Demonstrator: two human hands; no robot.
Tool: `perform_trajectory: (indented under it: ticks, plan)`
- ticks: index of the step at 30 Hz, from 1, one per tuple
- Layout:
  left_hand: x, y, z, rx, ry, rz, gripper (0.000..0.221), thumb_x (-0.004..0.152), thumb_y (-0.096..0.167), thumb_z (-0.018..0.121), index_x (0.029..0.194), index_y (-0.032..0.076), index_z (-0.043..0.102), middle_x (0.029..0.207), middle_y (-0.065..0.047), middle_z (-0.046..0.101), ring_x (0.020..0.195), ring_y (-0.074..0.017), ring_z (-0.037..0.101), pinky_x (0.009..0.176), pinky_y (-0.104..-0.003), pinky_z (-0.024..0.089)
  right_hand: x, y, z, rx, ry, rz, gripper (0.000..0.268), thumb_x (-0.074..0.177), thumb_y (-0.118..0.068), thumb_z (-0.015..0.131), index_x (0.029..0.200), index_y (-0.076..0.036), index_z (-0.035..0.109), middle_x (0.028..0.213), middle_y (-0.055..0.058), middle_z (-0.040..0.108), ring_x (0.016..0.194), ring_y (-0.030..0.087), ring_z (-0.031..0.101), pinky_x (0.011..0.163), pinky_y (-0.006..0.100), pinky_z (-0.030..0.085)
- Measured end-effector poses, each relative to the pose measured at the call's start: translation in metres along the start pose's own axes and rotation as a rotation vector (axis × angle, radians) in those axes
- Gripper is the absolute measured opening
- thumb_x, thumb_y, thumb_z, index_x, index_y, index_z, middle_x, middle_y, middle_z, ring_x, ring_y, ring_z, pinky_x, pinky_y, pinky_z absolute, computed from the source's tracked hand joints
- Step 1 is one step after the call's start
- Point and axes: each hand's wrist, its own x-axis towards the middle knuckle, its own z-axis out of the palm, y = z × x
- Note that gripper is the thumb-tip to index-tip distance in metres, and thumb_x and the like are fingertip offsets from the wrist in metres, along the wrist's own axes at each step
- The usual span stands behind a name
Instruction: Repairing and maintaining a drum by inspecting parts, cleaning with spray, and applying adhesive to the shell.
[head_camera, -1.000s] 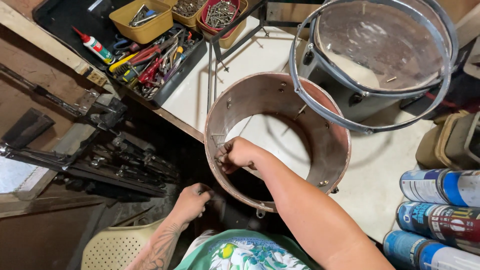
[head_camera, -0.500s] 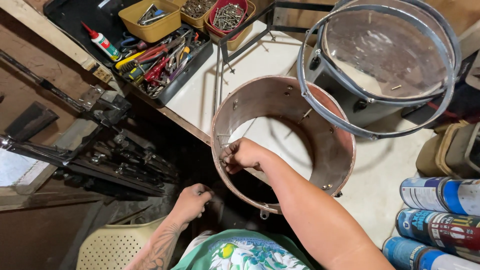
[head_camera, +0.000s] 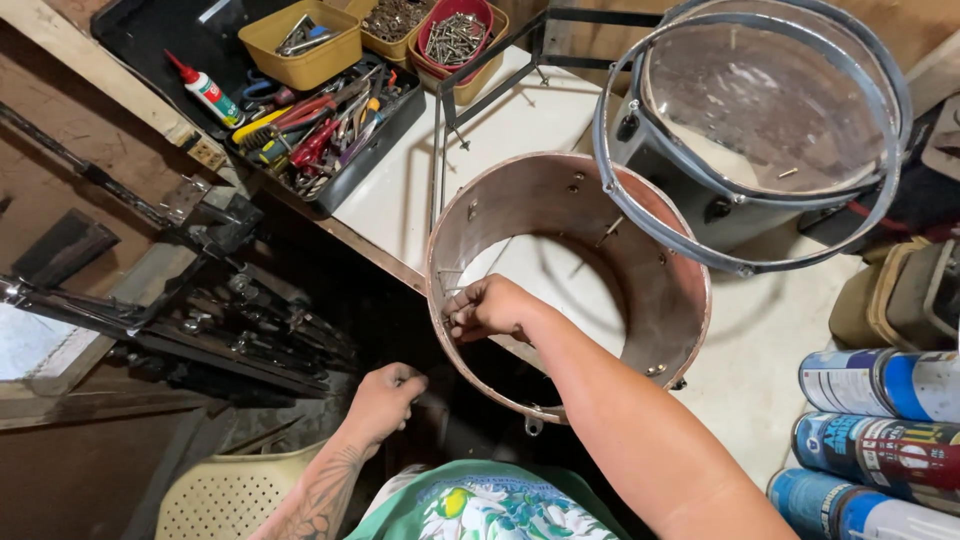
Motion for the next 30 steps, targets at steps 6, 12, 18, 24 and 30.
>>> perform_trajectory:
  ticks: [6, 12, 18, 24, 30]
  plan:
    - [0.002, -0.001, -0.002, -0.218, 0.138, 0.093, 0.024, 0.091, 0.022, 0.07, 0.079, 0.002, 0.069, 0.056, -0.007, 0.051, 0.044, -0.0148, 0.044, 0.04, -0.029, 0.036, 0.003, 0.002, -0.006, -0.035, -0.023, -0.009, 0.021, 0.093, 0.011, 0.058, 0.109, 0.009, 0.072, 0.092, 0.022, 0.072, 0.083, 0.027, 0.074, 0.078, 0.039, 0.068]
    - [0.016, 0.017, -0.02, -0.318, 0.207, 0.193, 0.025, 0.093, 0.02, 0.069, 0.094, -0.005, 0.07, 0.062, -0.011, 0.054, 0.045, -0.0165, 0.049, 0.039, -0.03, 0.044, 0.021, 0.017, -0.033, -0.087, 0.133, -0.141, 0.015, 0.091, 0.005, 0.067, 0.104, 0.008, 0.074, 0.088, 0.025, 0.074, 0.076, 0.031, 0.076, 0.067, 0.039, 0.067]
    - [0.03, 0.06, -0.047, -0.383, 0.123, 0.252, 0.028, 0.1, 0.015, 0.057, 0.111, -0.009, 0.067, 0.069, -0.01, 0.053, 0.049, -0.0148, 0.053, 0.041, -0.026, 0.049, -0.002, -0.003, -0.046, -0.178, 0.27, -0.239, 0.016, 0.093, -0.001, 0.067, 0.105, 0.008, 0.075, 0.088, 0.028, 0.075, 0.072, 0.032, 0.077, 0.063, 0.04, 0.068]
    - [0.102, 0.101, -0.086, -0.357, 0.129, 0.372, 0.025, 0.098, 0.016, 0.06, 0.103, -0.007, 0.069, 0.061, -0.009, 0.053, 0.035, -0.0161, 0.049, 0.033, -0.029, 0.043, -0.058, -0.028, -0.025, -0.721, 0.568, -0.466, 0.026, 0.09, -0.021, 0.071, 0.111, -0.01, 0.08, 0.108, 0.016, 0.079, 0.108, 0.036, 0.072, 0.097, 0.05, 0.057]
    - [0.259, 0.133, -0.183, 0.039, 0.695, 0.616, 0.028, 0.087, 0.032, 0.067, 0.087, 0.006, 0.079, 0.085, -0.016, 0.077, 0.087, -0.0365, 0.075, 0.078, -0.048, 0.056, -0.082, -0.047, -0.016, -0.323, 0.773, -0.398, 0.023, 0.091, -0.011, 0.068, 0.11, -0.003, 0.079, 0.104, 0.015, 0.078, 0.096, 0.032, 0.073, 0.087, 0.044, 0.061]
